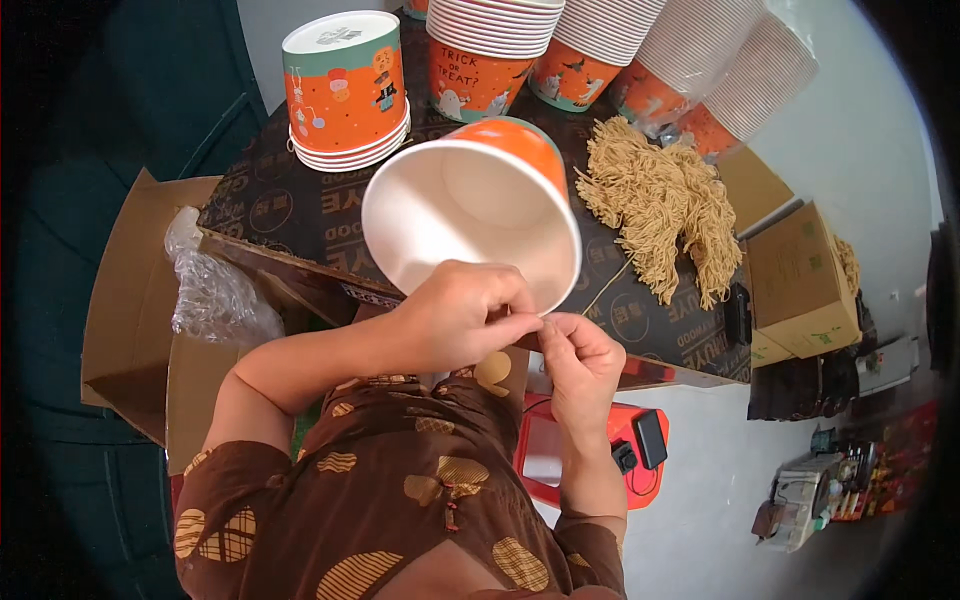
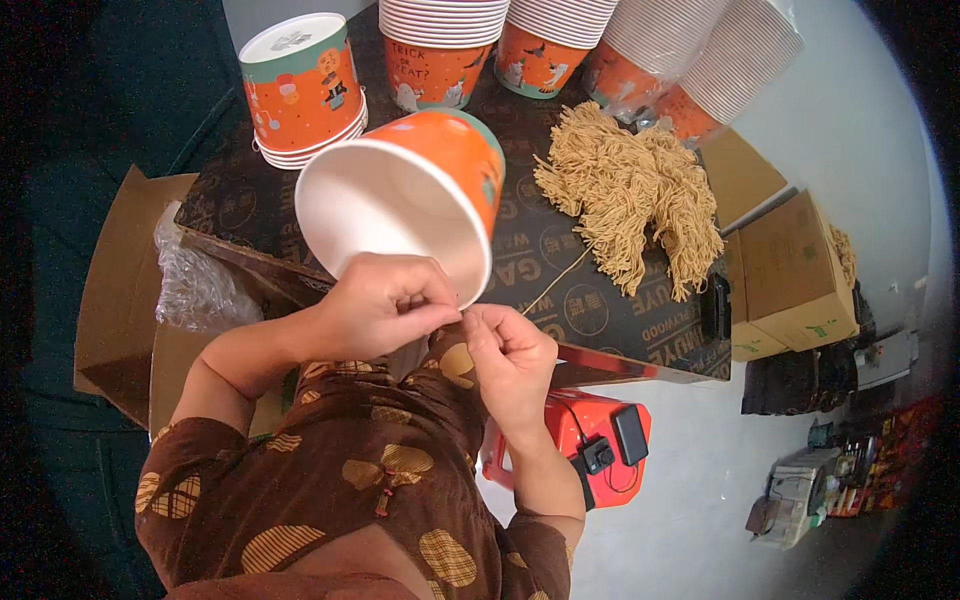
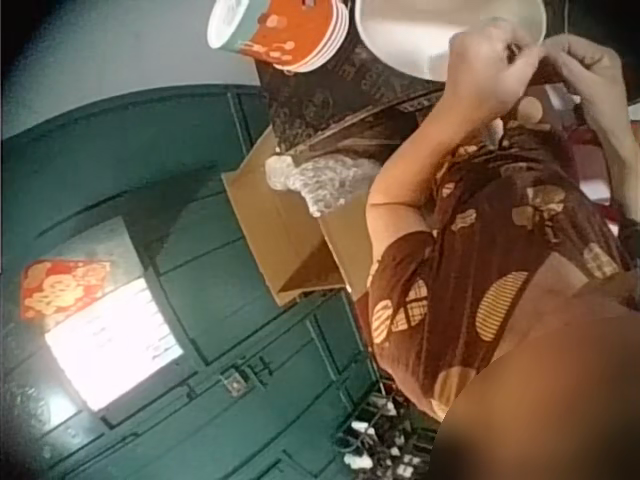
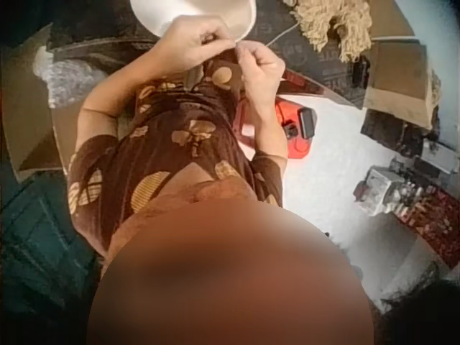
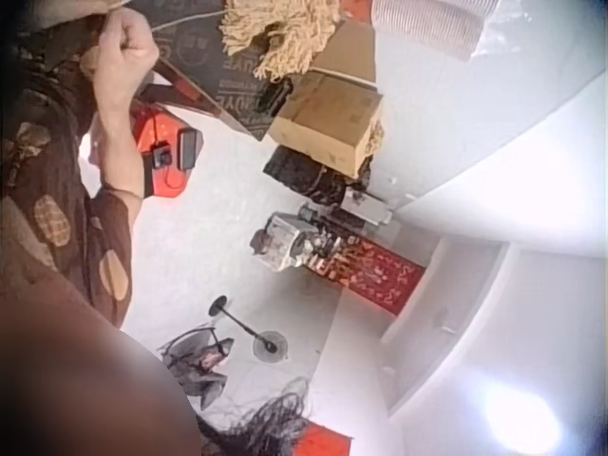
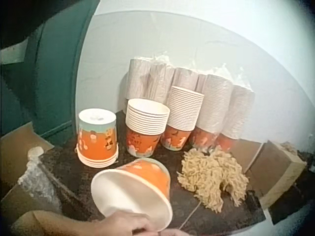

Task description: Attaching handle strings to paper buckets using a small wooden stick tool.

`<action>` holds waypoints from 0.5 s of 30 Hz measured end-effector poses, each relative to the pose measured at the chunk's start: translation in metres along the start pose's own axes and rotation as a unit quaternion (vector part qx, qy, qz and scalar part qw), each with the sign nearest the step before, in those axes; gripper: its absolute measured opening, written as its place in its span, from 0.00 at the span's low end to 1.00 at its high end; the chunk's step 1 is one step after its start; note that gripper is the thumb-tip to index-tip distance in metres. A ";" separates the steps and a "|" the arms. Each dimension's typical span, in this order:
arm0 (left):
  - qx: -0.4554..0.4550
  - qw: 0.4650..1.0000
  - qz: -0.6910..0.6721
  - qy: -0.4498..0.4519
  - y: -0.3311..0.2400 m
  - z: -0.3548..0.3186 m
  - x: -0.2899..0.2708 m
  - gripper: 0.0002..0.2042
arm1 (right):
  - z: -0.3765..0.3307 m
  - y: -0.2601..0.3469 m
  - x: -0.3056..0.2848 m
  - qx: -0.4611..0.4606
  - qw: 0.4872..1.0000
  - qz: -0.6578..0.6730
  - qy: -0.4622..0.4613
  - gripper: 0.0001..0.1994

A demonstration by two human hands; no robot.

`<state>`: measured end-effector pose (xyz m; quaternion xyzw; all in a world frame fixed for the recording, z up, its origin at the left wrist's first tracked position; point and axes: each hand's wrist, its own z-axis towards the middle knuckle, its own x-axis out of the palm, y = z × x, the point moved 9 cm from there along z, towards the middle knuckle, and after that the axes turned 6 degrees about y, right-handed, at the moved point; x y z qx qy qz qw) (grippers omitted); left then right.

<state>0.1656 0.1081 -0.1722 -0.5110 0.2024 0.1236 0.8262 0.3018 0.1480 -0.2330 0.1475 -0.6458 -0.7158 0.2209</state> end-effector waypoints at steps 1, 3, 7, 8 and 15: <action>-0.047 0.997 -0.063 0.005 0.007 0.001 -0.001 0.03 | 0.000 0.009 0.002 -0.020 1.000 -0.005 -0.006 0.05; -0.163 0.963 -0.213 0.013 0.019 0.004 0.001 0.03 | 0.001 0.022 0.006 -0.042 0.999 -0.011 -0.010 0.04; -0.169 0.940 -0.296 0.000 0.015 0.015 -0.007 0.07 | 0.010 0.036 0.010 -0.076 0.996 -0.046 -0.022 0.03; -0.172 0.945 -0.278 0.002 0.017 0.018 -0.009 0.07 | 0.012 0.039 0.010 -0.092 0.993 -0.066 -0.027 0.03; -0.114 0.934 -0.338 0.008 0.007 0.036 -0.023 0.09 | 0.028 0.062 0.023 -0.147 0.968 -0.204 0.004 0.03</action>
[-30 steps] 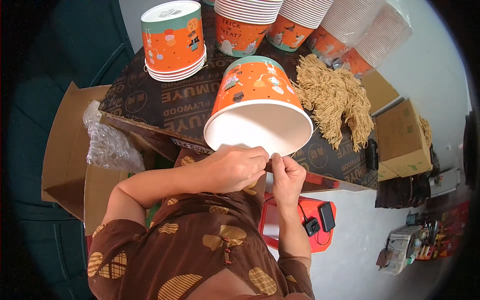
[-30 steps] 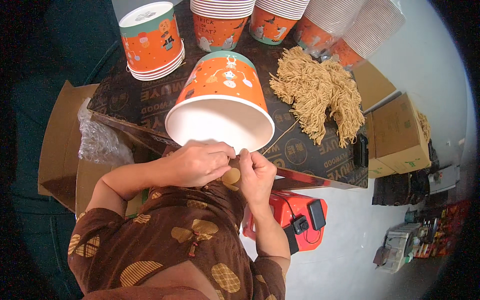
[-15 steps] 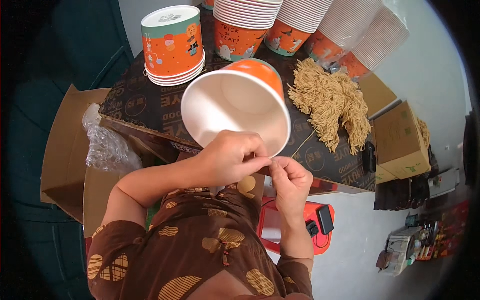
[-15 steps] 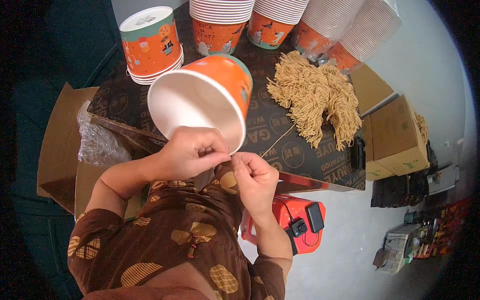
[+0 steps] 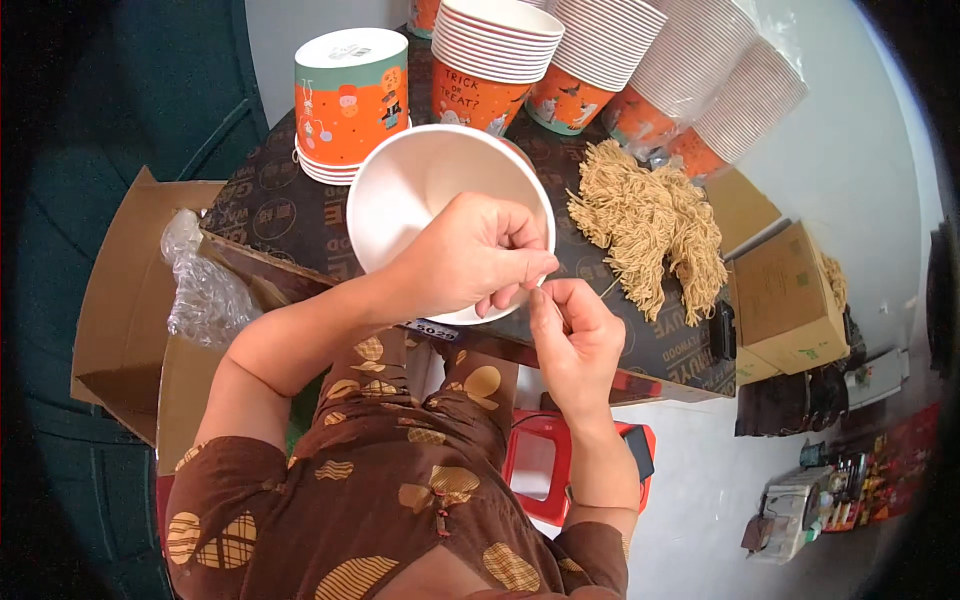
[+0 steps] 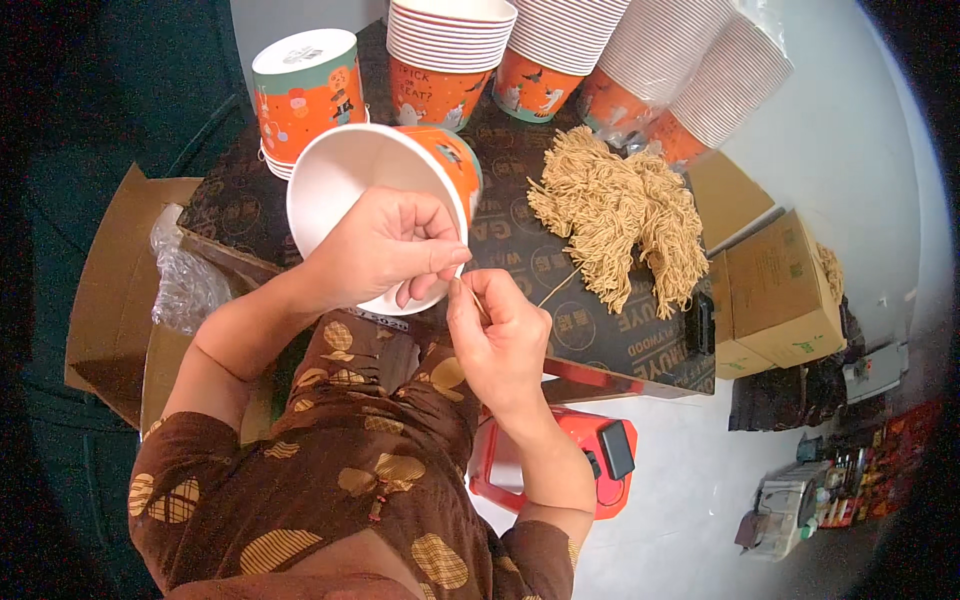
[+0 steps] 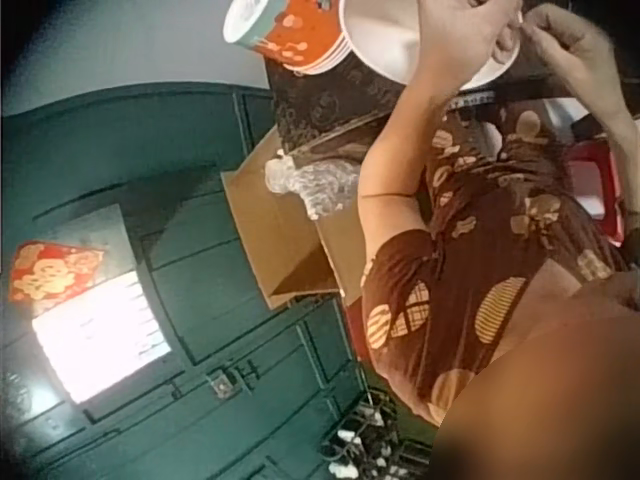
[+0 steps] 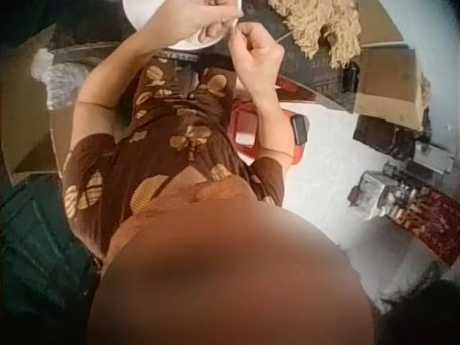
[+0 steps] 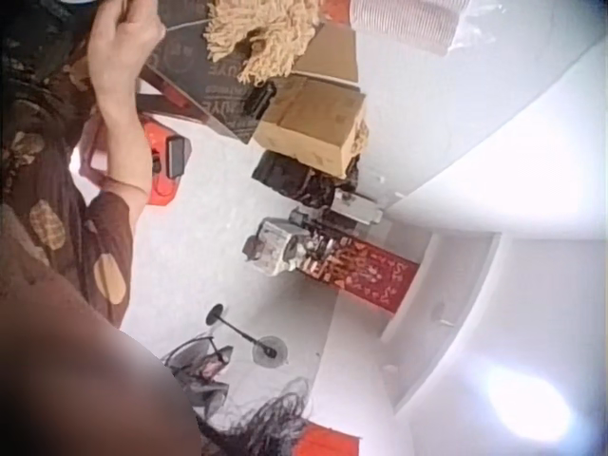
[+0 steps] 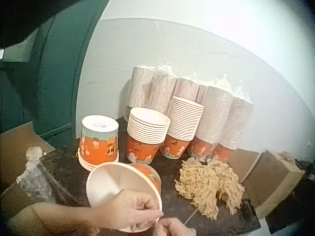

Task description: Attaching handle strings to paper buckets using a small wooden stick tool.

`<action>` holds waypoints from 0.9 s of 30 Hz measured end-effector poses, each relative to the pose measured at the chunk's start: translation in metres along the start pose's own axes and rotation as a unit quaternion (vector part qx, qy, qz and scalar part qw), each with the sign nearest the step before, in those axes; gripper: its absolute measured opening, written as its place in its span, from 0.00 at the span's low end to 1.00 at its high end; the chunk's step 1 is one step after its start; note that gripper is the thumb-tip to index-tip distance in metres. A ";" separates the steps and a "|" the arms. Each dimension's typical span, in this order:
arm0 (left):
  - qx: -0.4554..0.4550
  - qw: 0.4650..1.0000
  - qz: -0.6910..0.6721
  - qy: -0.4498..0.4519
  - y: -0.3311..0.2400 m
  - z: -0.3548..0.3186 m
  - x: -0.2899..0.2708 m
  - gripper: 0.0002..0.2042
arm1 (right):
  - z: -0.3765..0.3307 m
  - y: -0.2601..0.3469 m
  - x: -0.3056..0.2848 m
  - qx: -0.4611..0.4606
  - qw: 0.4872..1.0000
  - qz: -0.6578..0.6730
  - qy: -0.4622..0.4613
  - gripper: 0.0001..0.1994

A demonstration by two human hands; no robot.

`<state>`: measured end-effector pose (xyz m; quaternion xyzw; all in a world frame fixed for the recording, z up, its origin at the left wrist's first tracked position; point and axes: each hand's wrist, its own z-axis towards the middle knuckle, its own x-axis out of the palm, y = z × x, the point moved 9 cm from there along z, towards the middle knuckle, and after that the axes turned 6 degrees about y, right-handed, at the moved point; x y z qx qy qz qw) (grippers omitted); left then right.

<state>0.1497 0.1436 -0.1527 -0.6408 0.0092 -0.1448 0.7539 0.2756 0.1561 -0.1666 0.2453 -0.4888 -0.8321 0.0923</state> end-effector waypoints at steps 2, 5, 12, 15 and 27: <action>0.005 1.000 -0.002 0.002 -0.006 0.002 0.001 0.09 | 0.002 0.003 -0.002 0.011 1.000 -0.002 0.010 0.05; -0.015 1.000 0.025 0.010 -0.015 0.003 0.004 0.08 | 0.003 0.019 -0.003 -0.013 0.999 0.044 0.014 0.06; -0.011 0.997 0.074 0.013 -0.031 0.019 0.010 0.09 | 0.013 0.028 -0.009 -0.008 0.996 0.085 0.025 0.10; -0.025 0.995 0.099 0.018 -0.029 0.036 0.012 0.08 | 0.013 0.024 -0.017 -0.008 0.994 0.108 0.005 0.09; -0.053 0.991 0.069 0.102 -0.017 0.075 0.025 0.04 | 0.010 0.016 -0.056 -0.023 0.998 0.016 -0.056 0.06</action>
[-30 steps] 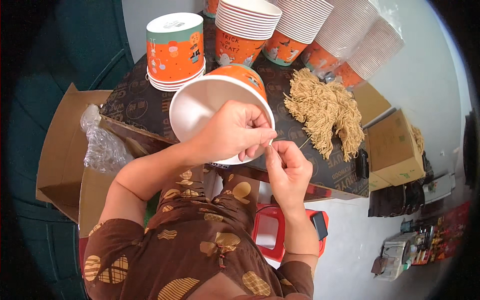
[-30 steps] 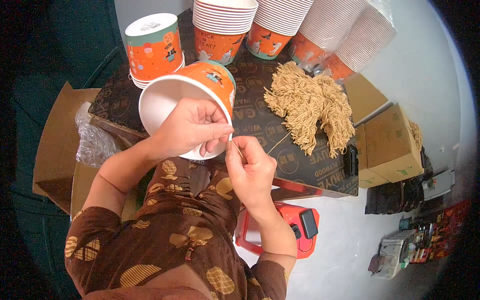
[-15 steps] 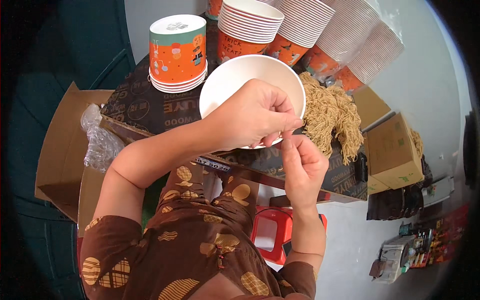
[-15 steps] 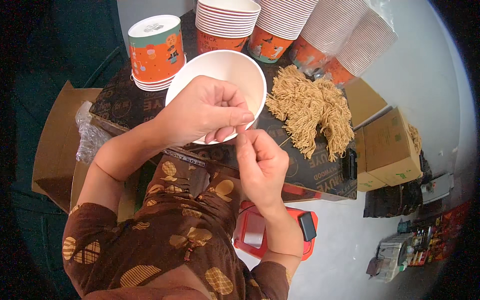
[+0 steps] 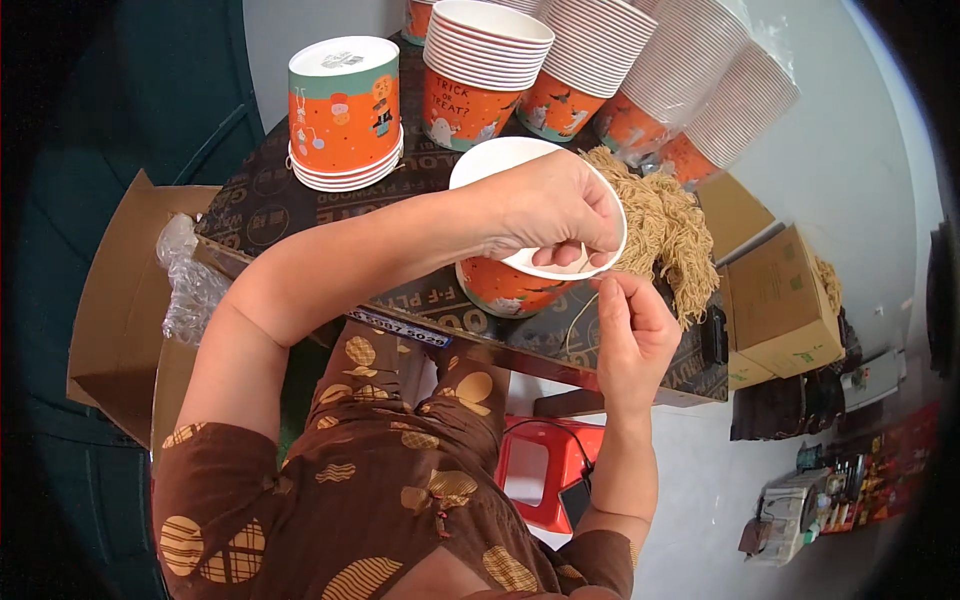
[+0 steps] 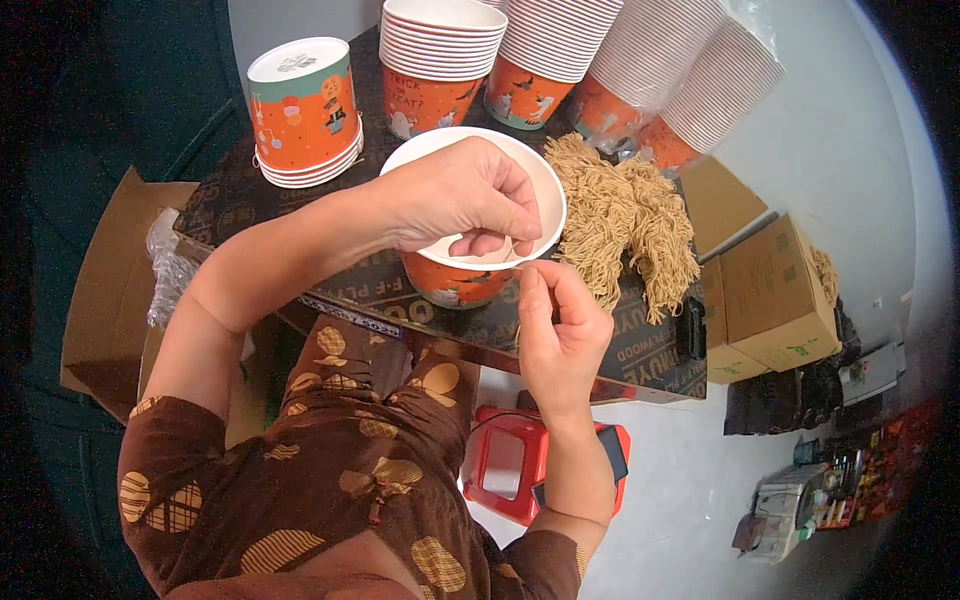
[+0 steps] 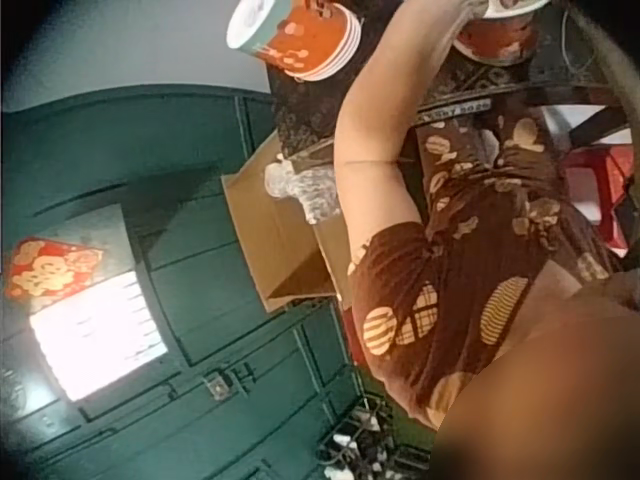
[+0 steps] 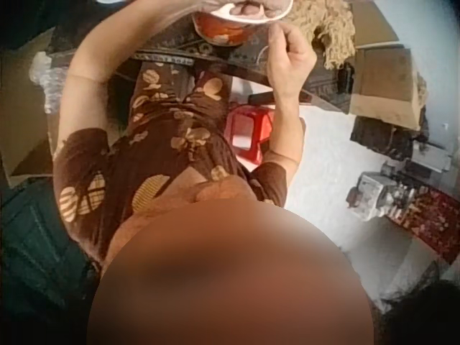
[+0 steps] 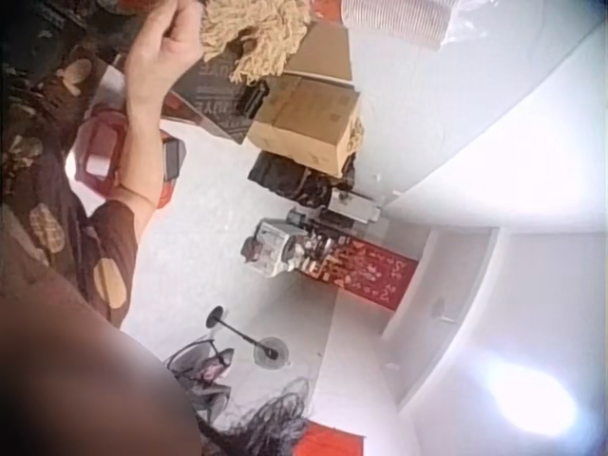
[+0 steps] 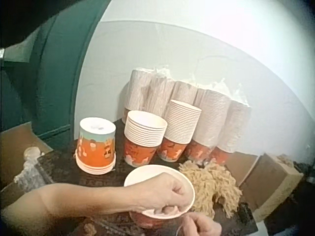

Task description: Attaching handle strings to paper buckets using a small wooden stick tool.

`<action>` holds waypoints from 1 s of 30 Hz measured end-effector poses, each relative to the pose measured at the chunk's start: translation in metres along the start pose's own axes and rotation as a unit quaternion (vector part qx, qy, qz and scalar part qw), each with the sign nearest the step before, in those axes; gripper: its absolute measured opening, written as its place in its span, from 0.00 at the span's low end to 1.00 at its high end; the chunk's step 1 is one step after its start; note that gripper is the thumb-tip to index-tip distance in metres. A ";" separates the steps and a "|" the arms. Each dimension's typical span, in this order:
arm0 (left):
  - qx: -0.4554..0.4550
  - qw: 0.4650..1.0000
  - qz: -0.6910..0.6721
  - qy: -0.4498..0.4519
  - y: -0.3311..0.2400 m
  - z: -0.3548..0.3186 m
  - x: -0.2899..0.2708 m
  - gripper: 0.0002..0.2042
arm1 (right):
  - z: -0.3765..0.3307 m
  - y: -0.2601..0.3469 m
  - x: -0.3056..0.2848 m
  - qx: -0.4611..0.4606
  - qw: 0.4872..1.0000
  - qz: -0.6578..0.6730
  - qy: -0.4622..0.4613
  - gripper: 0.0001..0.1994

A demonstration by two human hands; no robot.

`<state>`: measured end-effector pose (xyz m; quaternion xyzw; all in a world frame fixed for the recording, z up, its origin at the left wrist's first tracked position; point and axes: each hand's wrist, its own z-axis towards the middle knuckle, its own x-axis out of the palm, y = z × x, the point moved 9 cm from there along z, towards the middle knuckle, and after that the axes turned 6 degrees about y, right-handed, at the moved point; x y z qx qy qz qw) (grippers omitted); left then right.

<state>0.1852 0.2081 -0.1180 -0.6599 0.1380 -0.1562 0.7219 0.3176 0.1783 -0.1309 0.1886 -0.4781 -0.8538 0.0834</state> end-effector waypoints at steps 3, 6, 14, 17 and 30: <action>-0.004 1.000 0.005 0.021 0.004 0.005 0.002 0.03 | 0.001 0.003 -0.002 -0.018 0.999 -0.035 0.010 0.05; -0.010 0.999 0.017 0.036 0.004 0.006 0.004 0.02 | 0.001 0.027 -0.003 -0.167 0.966 -0.196 -0.018 0.03; -0.033 0.998 0.037 0.045 0.002 0.000 -0.001 0.05 | 0.001 0.019 0.001 -0.133 0.971 -0.197 0.007 0.05; -0.045 0.996 0.053 0.053 0.004 0.002 0.001 0.05 | 0.001 0.013 -0.002 -0.118 0.977 -0.176 -0.003 0.06; -0.069 0.994 0.041 0.079 0.009 0.000 0.011 0.06 | 0.006 0.019 -0.006 -0.084 0.987 -0.136 0.009 0.04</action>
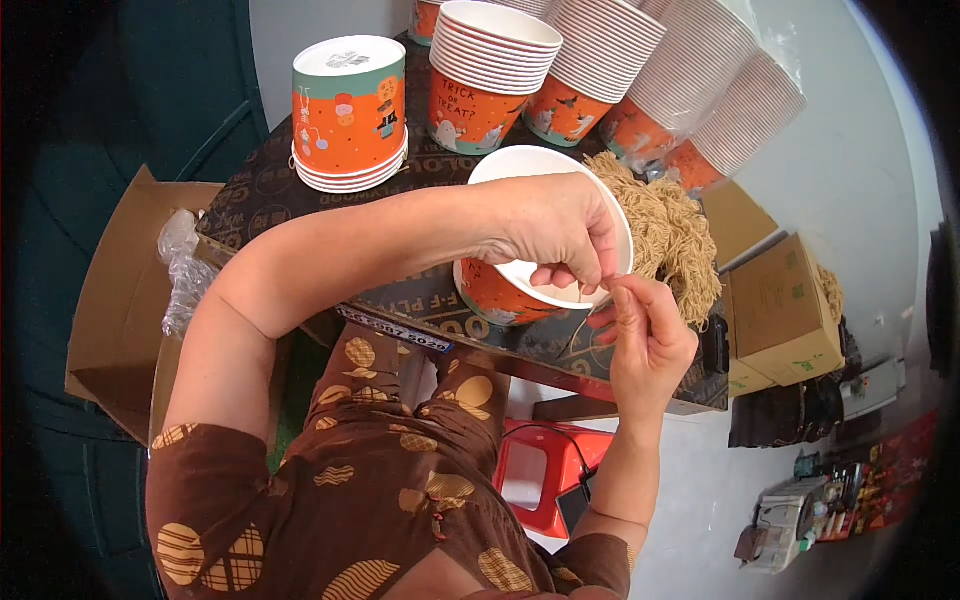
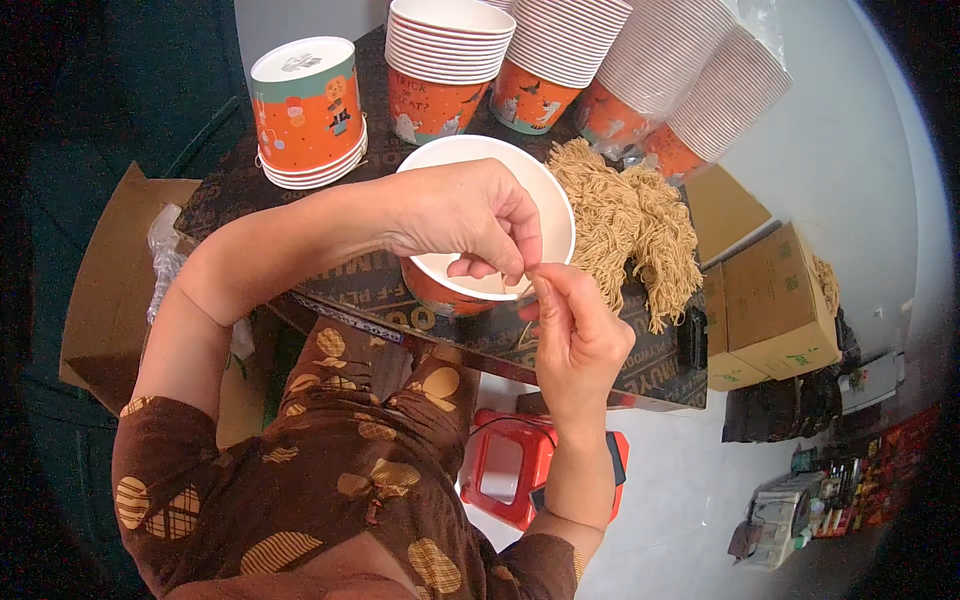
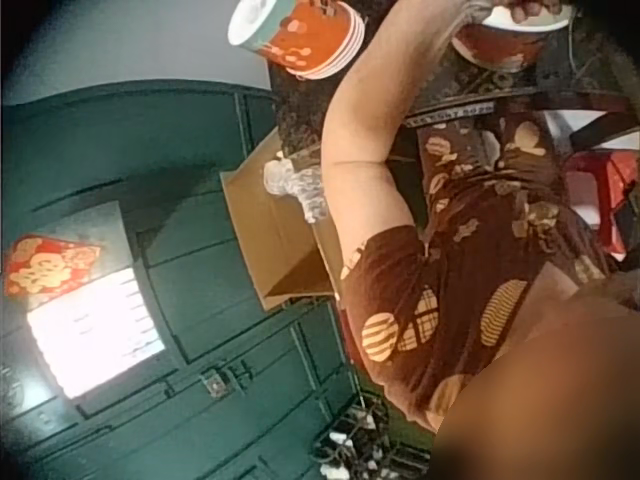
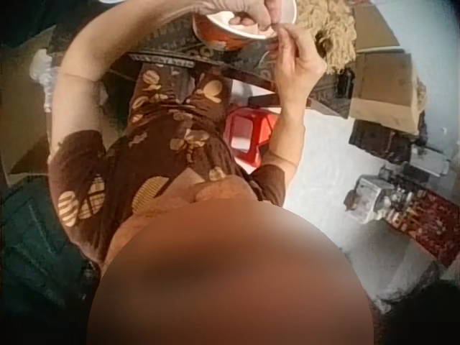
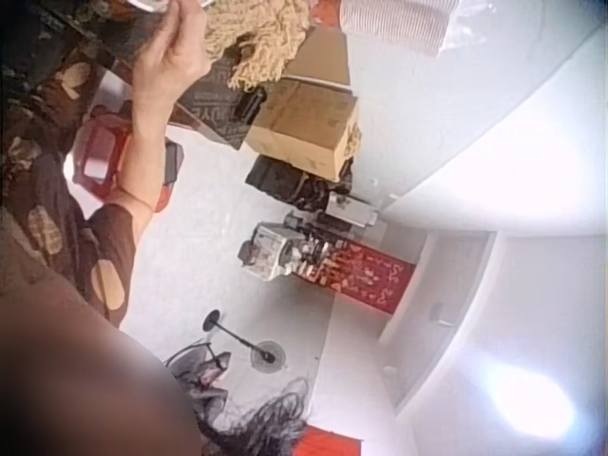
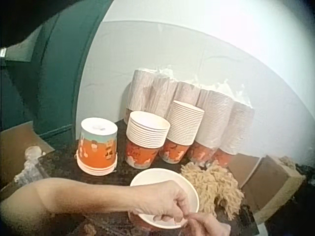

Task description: Attaching handle strings to paper buckets using a small wooden stick tool.

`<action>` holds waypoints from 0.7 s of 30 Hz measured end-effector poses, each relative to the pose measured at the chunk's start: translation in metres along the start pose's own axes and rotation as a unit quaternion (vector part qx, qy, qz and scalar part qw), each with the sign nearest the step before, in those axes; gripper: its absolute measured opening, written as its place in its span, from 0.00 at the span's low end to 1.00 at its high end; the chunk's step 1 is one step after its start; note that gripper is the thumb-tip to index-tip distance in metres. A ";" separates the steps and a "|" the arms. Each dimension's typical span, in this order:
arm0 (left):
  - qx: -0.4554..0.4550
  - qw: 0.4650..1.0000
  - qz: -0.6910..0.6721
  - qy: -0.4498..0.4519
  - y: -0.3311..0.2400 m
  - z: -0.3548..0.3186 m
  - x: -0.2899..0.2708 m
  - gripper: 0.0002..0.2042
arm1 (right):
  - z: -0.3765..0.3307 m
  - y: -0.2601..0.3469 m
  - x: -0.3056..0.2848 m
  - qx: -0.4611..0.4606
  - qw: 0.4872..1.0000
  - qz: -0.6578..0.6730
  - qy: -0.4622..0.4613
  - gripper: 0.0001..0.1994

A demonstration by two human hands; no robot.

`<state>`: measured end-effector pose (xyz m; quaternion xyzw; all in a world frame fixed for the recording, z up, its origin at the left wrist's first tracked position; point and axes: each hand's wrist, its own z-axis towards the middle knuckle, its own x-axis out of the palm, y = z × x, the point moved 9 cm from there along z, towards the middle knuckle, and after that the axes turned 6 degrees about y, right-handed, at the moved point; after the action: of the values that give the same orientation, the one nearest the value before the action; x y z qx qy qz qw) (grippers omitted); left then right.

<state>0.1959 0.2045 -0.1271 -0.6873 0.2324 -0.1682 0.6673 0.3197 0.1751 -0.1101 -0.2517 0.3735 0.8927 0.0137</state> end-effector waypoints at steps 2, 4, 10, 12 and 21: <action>-0.007 1.000 0.000 0.006 0.003 0.002 0.001 0.06 | 0.001 -0.003 -0.002 0.015 1.000 0.003 -0.004 0.03; -0.013 1.000 0.006 0.018 0.005 0.002 0.003 0.06 | 0.003 -0.004 -0.001 0.015 1.000 0.011 -0.003 0.03; -0.010 0.999 -0.007 0.035 0.008 0.006 0.003 0.06 | 0.006 -0.007 0.001 0.012 1.000 0.022 -0.003 0.03; -0.017 0.999 0.000 0.034 0.009 0.005 0.003 0.06 | 0.007 -0.011 0.001 0.031 0.999 0.028 -0.004 0.03; -0.012 0.999 -0.031 0.037 0.011 0.009 0.004 0.06 | 0.012 -0.011 0.000 -0.005 0.999 0.029 -0.028 0.03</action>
<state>0.2027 0.2100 -0.1389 -0.6953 0.2375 -0.2114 0.6446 0.3169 0.1908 -0.1103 -0.2158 0.3757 0.9013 -0.0029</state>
